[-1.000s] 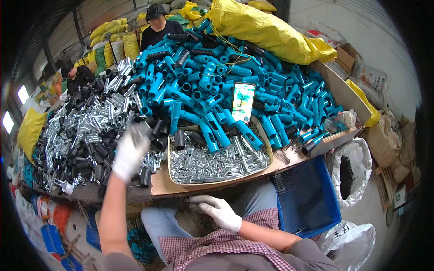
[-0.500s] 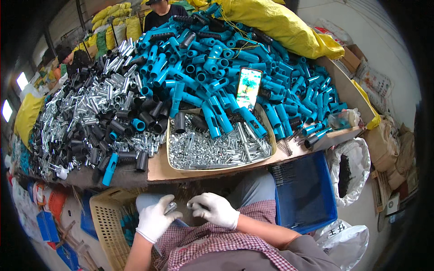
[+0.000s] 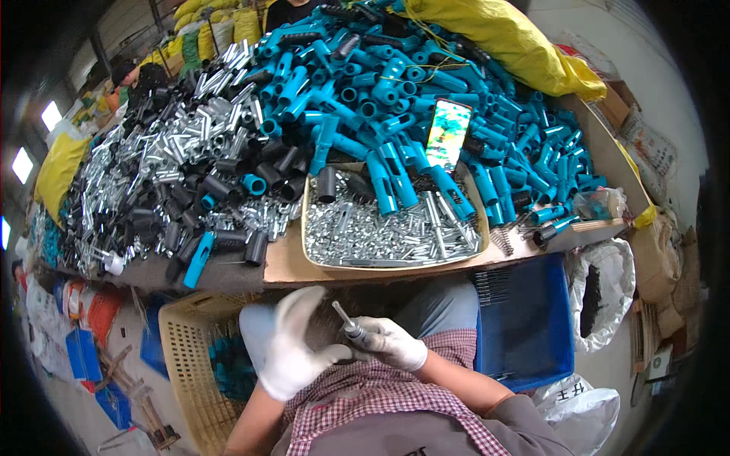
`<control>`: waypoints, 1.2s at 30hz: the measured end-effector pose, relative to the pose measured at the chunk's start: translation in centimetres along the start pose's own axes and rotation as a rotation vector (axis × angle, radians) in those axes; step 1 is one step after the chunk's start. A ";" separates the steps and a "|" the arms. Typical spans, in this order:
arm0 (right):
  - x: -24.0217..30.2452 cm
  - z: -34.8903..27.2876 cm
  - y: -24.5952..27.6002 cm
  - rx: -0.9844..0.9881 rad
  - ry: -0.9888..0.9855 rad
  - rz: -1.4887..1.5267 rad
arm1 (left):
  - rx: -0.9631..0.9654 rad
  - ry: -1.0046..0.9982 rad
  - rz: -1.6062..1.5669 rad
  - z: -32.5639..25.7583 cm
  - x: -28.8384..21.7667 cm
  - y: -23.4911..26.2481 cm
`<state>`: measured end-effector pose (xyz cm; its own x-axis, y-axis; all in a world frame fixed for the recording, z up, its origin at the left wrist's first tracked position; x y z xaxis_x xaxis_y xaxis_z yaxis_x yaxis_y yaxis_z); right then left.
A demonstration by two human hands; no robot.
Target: Assembling blue plastic handles with metal internal components and springs.
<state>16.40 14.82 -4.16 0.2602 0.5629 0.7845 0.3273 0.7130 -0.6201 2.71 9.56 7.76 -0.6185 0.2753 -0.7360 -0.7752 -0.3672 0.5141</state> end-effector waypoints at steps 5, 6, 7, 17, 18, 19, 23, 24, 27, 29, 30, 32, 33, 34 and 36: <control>2.5 0.6 -1.7 -0.091 0.041 -0.239 | 0.202 -0.009 -0.225 -0.6 1.2 -1.8; 5.0 0.9 -1.9 -0.074 0.170 -0.722 | 0.196 -0.005 -0.219 -0.7 1.0 -1.1; 7.3 1.3 -2.5 -0.050 0.305 -1.202 | 0.145 0.028 -0.215 -0.8 1.2 -0.2; 17.9 5.7 3.7 -0.755 0.322 -2.147 | -0.142 0.275 -0.245 -1.5 4.0 1.8; 18.0 5.4 3.6 -0.781 0.409 -2.098 | -0.188 0.313 -0.312 -1.8 4.7 1.9; 18.2 4.8 3.5 -0.808 0.494 -2.045 | -0.232 0.349 -0.379 -1.9 5.0 2.0; 18.1 1.0 2.1 -0.869 0.499 -1.605 | -0.450 0.454 -0.599 -1.4 4.6 2.9; 17.2 0.3 1.2 -0.813 0.408 -1.509 | -0.478 0.416 -0.641 -1.8 5.0 3.5; 13.7 -2.6 -0.7 -0.611 0.165 -1.396 | -0.578 0.354 -0.680 -1.2 4.4 3.0; 11.6 -3.7 -0.8 -0.570 0.105 -1.183 | -0.492 0.372 -0.681 -0.6 3.9 2.1; 10.9 -4.0 -0.6 -0.529 0.204 -1.121 | -0.420 0.385 -0.678 -0.4 3.6 1.4; 10.4 -4.2 -0.9 -0.522 0.181 -1.025 | -0.302 0.406 -0.685 -0.5 3.0 -0.5; 9.9 -4.1 -1.1 -0.494 0.164 -0.932 | -0.202 0.422 -0.684 -0.7 2.6 -1.8; 8.8 -3.9 -0.4 -0.490 0.186 -0.880 | -0.218 0.460 -0.684 -1.0 2.0 -2.2; 8.5 -4.7 0.8 -0.550 0.073 -0.662 | -0.048 0.360 -0.484 -0.6 2.4 -1.5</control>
<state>23.12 18.18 2.00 -0.0877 0.0615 0.9942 0.8205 0.5705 0.0371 2.50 10.28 4.98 -0.1082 0.1059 -0.9885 -0.9456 -0.3177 0.0695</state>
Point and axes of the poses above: each hand's wrist, its own z-axis towards the middle knuckle, its own y-axis out of the back of the hand, x = y × z, the point moved 6 cm from there along z, towards the middle knuckle, and after that the axes turned 4 degrees about -x, right-handed, at the moved point
